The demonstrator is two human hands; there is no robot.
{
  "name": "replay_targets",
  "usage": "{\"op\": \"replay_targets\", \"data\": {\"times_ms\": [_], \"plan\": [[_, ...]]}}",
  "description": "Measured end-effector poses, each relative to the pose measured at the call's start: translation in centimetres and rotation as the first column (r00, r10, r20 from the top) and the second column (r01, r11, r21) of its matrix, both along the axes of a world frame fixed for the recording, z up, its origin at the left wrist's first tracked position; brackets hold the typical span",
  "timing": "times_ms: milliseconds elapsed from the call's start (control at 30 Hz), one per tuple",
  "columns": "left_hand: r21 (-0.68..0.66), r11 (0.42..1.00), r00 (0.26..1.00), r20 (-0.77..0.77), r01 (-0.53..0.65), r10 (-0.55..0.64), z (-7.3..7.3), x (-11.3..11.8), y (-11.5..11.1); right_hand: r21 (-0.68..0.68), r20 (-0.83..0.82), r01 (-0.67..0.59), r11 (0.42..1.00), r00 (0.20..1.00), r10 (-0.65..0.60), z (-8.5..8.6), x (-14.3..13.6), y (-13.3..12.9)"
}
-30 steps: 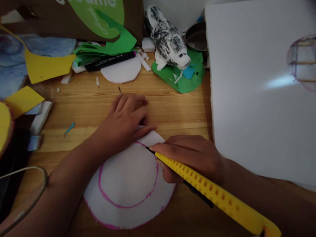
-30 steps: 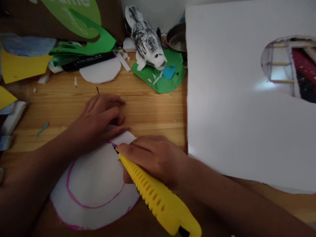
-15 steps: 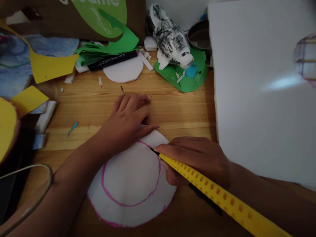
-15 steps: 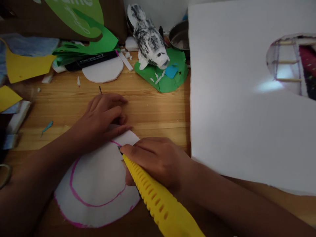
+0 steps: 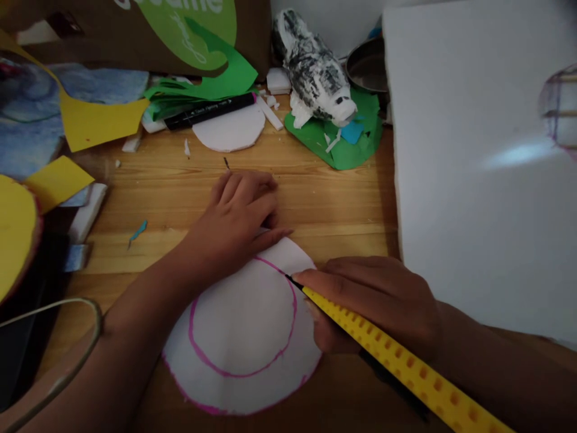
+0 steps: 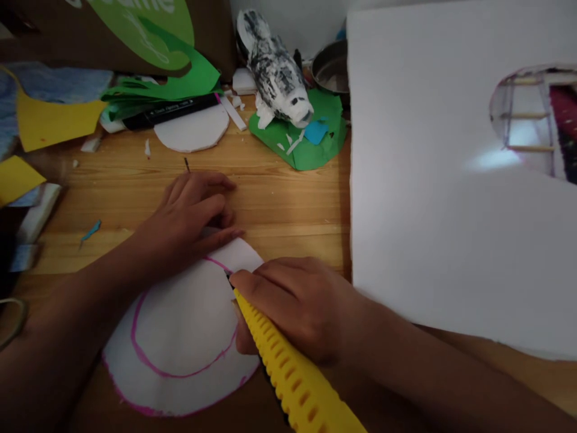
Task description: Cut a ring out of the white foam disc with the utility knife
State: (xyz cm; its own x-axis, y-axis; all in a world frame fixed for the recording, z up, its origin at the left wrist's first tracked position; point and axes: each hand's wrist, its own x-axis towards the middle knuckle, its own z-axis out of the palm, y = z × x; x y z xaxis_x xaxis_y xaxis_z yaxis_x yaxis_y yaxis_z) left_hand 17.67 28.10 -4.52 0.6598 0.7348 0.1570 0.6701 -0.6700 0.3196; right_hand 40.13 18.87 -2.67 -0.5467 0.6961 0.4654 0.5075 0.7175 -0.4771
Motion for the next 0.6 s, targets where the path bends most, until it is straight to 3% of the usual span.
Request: {"op": "replay_targets", "data": {"times_ms": [133,300,400,500,600], "plan": [[-0.011,1.0,1.0,0.006,0.003,-0.003,0.2,-0.1,0.0,-0.011,-0.007,-0.068,0.998,0.998,0.068,-0.1,0.0,0.6],[-0.01,0.997,0.992,-0.102,-0.074,0.073,1.4,-0.7,0.1,-0.237,-0.157,-0.217,0.947,0.97,0.183,-0.8,-0.5,1.6],[0.001,0.993,0.993,-0.01,-0.122,0.122,1.4,-0.6,0.2,-0.305,-0.262,-0.263,0.915,0.947,0.185,-1.1,-1.0,2.2],[0.0,1.0,1.0,0.002,-0.014,0.014,0.8,-0.4,0.1,-0.262,-0.276,-0.224,0.939,0.949,0.149,-1.4,-1.0,2.4],[-0.009,0.999,0.999,-0.034,0.042,-0.043,0.2,-0.2,0.1,-0.156,-0.163,-0.173,0.973,0.975,0.147,-1.4,-0.7,2.2]]}}
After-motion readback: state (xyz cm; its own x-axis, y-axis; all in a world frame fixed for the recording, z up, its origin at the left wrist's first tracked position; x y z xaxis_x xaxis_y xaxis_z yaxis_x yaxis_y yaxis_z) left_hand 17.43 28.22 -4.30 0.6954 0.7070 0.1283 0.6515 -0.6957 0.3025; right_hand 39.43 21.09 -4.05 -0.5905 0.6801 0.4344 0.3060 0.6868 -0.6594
